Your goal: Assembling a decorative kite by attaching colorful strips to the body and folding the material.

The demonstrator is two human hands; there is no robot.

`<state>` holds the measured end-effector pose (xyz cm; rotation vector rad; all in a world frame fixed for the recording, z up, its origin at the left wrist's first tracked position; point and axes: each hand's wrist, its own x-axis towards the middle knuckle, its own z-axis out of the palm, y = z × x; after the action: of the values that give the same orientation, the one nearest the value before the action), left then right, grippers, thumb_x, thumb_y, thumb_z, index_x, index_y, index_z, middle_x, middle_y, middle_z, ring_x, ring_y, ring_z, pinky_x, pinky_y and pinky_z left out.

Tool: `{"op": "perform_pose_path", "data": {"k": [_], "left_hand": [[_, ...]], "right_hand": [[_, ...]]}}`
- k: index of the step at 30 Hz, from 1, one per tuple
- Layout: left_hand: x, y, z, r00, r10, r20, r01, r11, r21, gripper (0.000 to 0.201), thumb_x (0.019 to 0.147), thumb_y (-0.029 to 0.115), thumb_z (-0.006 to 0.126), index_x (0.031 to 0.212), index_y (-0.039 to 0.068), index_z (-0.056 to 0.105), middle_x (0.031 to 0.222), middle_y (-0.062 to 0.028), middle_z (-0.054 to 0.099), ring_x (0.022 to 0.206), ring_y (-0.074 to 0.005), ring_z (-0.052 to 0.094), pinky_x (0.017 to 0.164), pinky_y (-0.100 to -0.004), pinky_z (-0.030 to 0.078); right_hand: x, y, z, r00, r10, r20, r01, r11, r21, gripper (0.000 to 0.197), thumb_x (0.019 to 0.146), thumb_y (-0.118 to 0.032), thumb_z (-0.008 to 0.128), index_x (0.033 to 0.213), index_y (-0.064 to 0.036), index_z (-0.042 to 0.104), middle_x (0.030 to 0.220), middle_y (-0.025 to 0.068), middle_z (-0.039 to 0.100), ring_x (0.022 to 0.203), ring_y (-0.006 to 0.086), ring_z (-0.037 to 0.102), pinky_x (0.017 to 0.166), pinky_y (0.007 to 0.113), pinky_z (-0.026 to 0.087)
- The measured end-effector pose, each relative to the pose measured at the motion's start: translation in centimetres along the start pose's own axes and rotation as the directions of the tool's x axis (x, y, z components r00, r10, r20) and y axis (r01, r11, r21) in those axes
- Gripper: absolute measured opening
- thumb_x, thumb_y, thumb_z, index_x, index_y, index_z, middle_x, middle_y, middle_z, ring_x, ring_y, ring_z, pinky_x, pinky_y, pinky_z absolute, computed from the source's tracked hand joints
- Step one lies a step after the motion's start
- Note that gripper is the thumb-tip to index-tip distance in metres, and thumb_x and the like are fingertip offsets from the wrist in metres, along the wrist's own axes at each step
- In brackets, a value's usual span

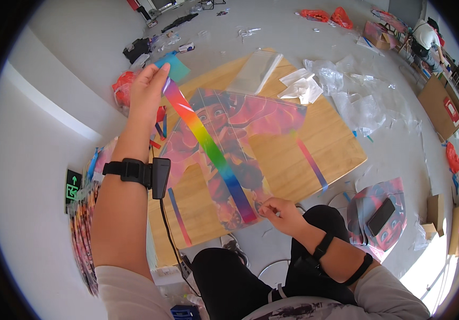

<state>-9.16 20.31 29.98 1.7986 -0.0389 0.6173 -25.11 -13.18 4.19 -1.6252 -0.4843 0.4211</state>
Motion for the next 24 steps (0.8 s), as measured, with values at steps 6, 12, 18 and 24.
{"op": "perform_pose_path", "data": {"k": [6, 12, 18, 24], "left_hand": [[-0.8, -4.6, 0.5, 0.989, -0.147, 0.009, 0.146, 0.988, 0.048, 0.021, 0.099, 0.028, 0.069, 0.096, 0.007, 0.067, 0.083, 0.0081, 0.057, 0.075, -0.0018, 0.047, 0.067, -0.0214, 0.037], [-2.9, -7.8, -0.2, 0.936, -0.322, 0.142, 0.307, 0.944, 0.119, 0.019, 0.102, 0.028, 0.066, 0.099, 0.009, 0.064, 0.103, 0.0019, 0.062, 0.102, -0.0073, 0.058, 0.104, -0.0298, 0.047], [-6.7, -8.0, 1.0, 0.906, -0.361, 0.222, 0.365, 0.931, 0.024, 0.019, 0.101, 0.027, 0.066, 0.103, 0.009, 0.066, 0.103, 0.0019, 0.065, 0.102, -0.0076, 0.06, 0.097, -0.0293, 0.049], [-14.3, -5.8, 2.8, 0.892, -0.394, 0.222, 0.412, 0.91, -0.037, 0.018, 0.099, 0.025, 0.069, 0.095, 0.008, 0.066, 0.087, 0.0037, 0.064, 0.084, -0.0055, 0.061, 0.073, -0.0223, 0.046]], "right_hand": [[0.1, -1.0, 0.1, 0.968, -0.088, 0.234, 0.163, 0.932, -0.324, 0.019, 0.092, -0.01, 0.064, 0.109, -0.0102, 0.073, 0.103, 0.0082, 0.071, 0.084, 0.0256, 0.068, 0.074, 0.036, 0.056], [-0.4, 0.3, 0.9, 0.908, -0.268, 0.322, 0.403, 0.767, -0.499, 0.025, 0.089, -0.01, 0.062, 0.111, -0.012, 0.073, 0.123, 0.0014, 0.067, 0.107, 0.0243, 0.067, 0.086, 0.038, 0.057], [-0.7, 0.4, 1.3, 0.898, -0.278, 0.342, 0.433, 0.702, -0.566, 0.029, 0.084, -0.01, 0.065, 0.112, -0.0092, 0.07, 0.124, 0.0017, 0.064, 0.105, 0.0251, 0.066, 0.083, 0.04, 0.058], [-0.9, -0.2, 2.2, 0.895, -0.303, 0.327, 0.446, 0.614, -0.651, 0.032, 0.08, -0.009, 0.066, 0.112, -0.0083, 0.07, 0.124, 0.0013, 0.063, 0.099, 0.0252, 0.066, 0.078, 0.04, 0.059]]}}
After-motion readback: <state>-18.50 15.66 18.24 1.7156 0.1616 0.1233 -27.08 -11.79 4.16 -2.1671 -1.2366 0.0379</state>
